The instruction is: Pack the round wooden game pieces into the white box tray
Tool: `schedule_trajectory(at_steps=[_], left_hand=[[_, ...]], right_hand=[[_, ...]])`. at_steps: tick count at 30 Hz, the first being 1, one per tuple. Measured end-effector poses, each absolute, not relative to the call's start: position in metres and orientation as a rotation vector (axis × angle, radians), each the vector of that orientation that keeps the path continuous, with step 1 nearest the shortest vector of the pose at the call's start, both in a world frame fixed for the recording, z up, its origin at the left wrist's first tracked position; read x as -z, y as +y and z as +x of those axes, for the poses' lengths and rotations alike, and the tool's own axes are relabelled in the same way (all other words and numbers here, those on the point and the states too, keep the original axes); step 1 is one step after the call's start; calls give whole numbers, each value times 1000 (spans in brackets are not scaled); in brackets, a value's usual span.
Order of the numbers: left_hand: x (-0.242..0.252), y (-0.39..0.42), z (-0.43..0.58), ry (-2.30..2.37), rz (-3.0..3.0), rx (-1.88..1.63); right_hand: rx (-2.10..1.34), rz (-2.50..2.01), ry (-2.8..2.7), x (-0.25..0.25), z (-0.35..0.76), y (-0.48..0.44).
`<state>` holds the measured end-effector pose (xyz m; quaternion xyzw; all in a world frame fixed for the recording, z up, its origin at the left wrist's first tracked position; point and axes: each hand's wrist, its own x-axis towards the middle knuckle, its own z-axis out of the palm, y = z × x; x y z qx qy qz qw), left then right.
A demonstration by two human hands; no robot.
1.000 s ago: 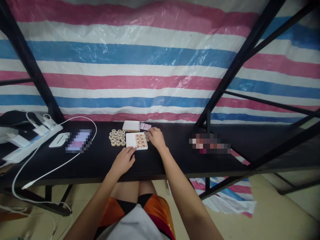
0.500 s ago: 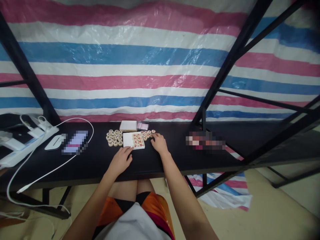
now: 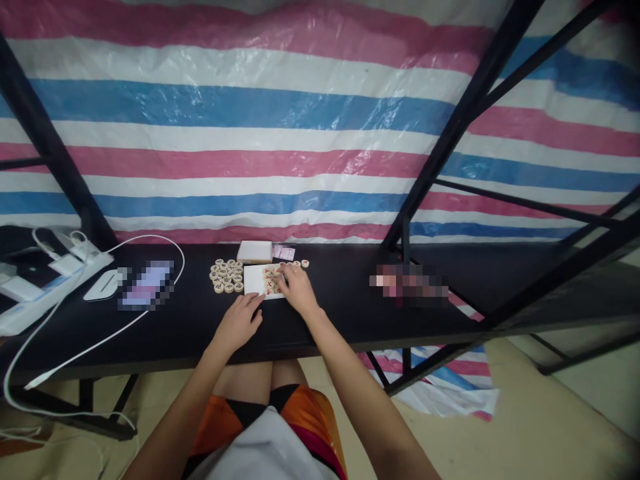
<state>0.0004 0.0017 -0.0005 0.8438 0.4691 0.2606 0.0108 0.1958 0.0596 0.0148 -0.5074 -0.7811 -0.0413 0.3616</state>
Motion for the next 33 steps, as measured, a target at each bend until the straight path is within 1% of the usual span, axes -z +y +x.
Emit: schedule_trajectory(at_steps=[3,6,18,26,33], left_hand=[[4,4,-1,1426,2609,-906],[6,5,-2,1401,2586,-931],[1,3,0,1448,2581,-871],[-6,-1,2,1528,2636,-735],[-8,-1,3,1532,2642,-728]], right_hand=[[60,-1083,-2161,-11,178,56],[12,-1013,-2223,-7,173,55],[-45,-988,-2388,-12,174,48],[-6,-1012,-2397,-13,175,48],[-24,-1030,-2359,-11,177,48]])
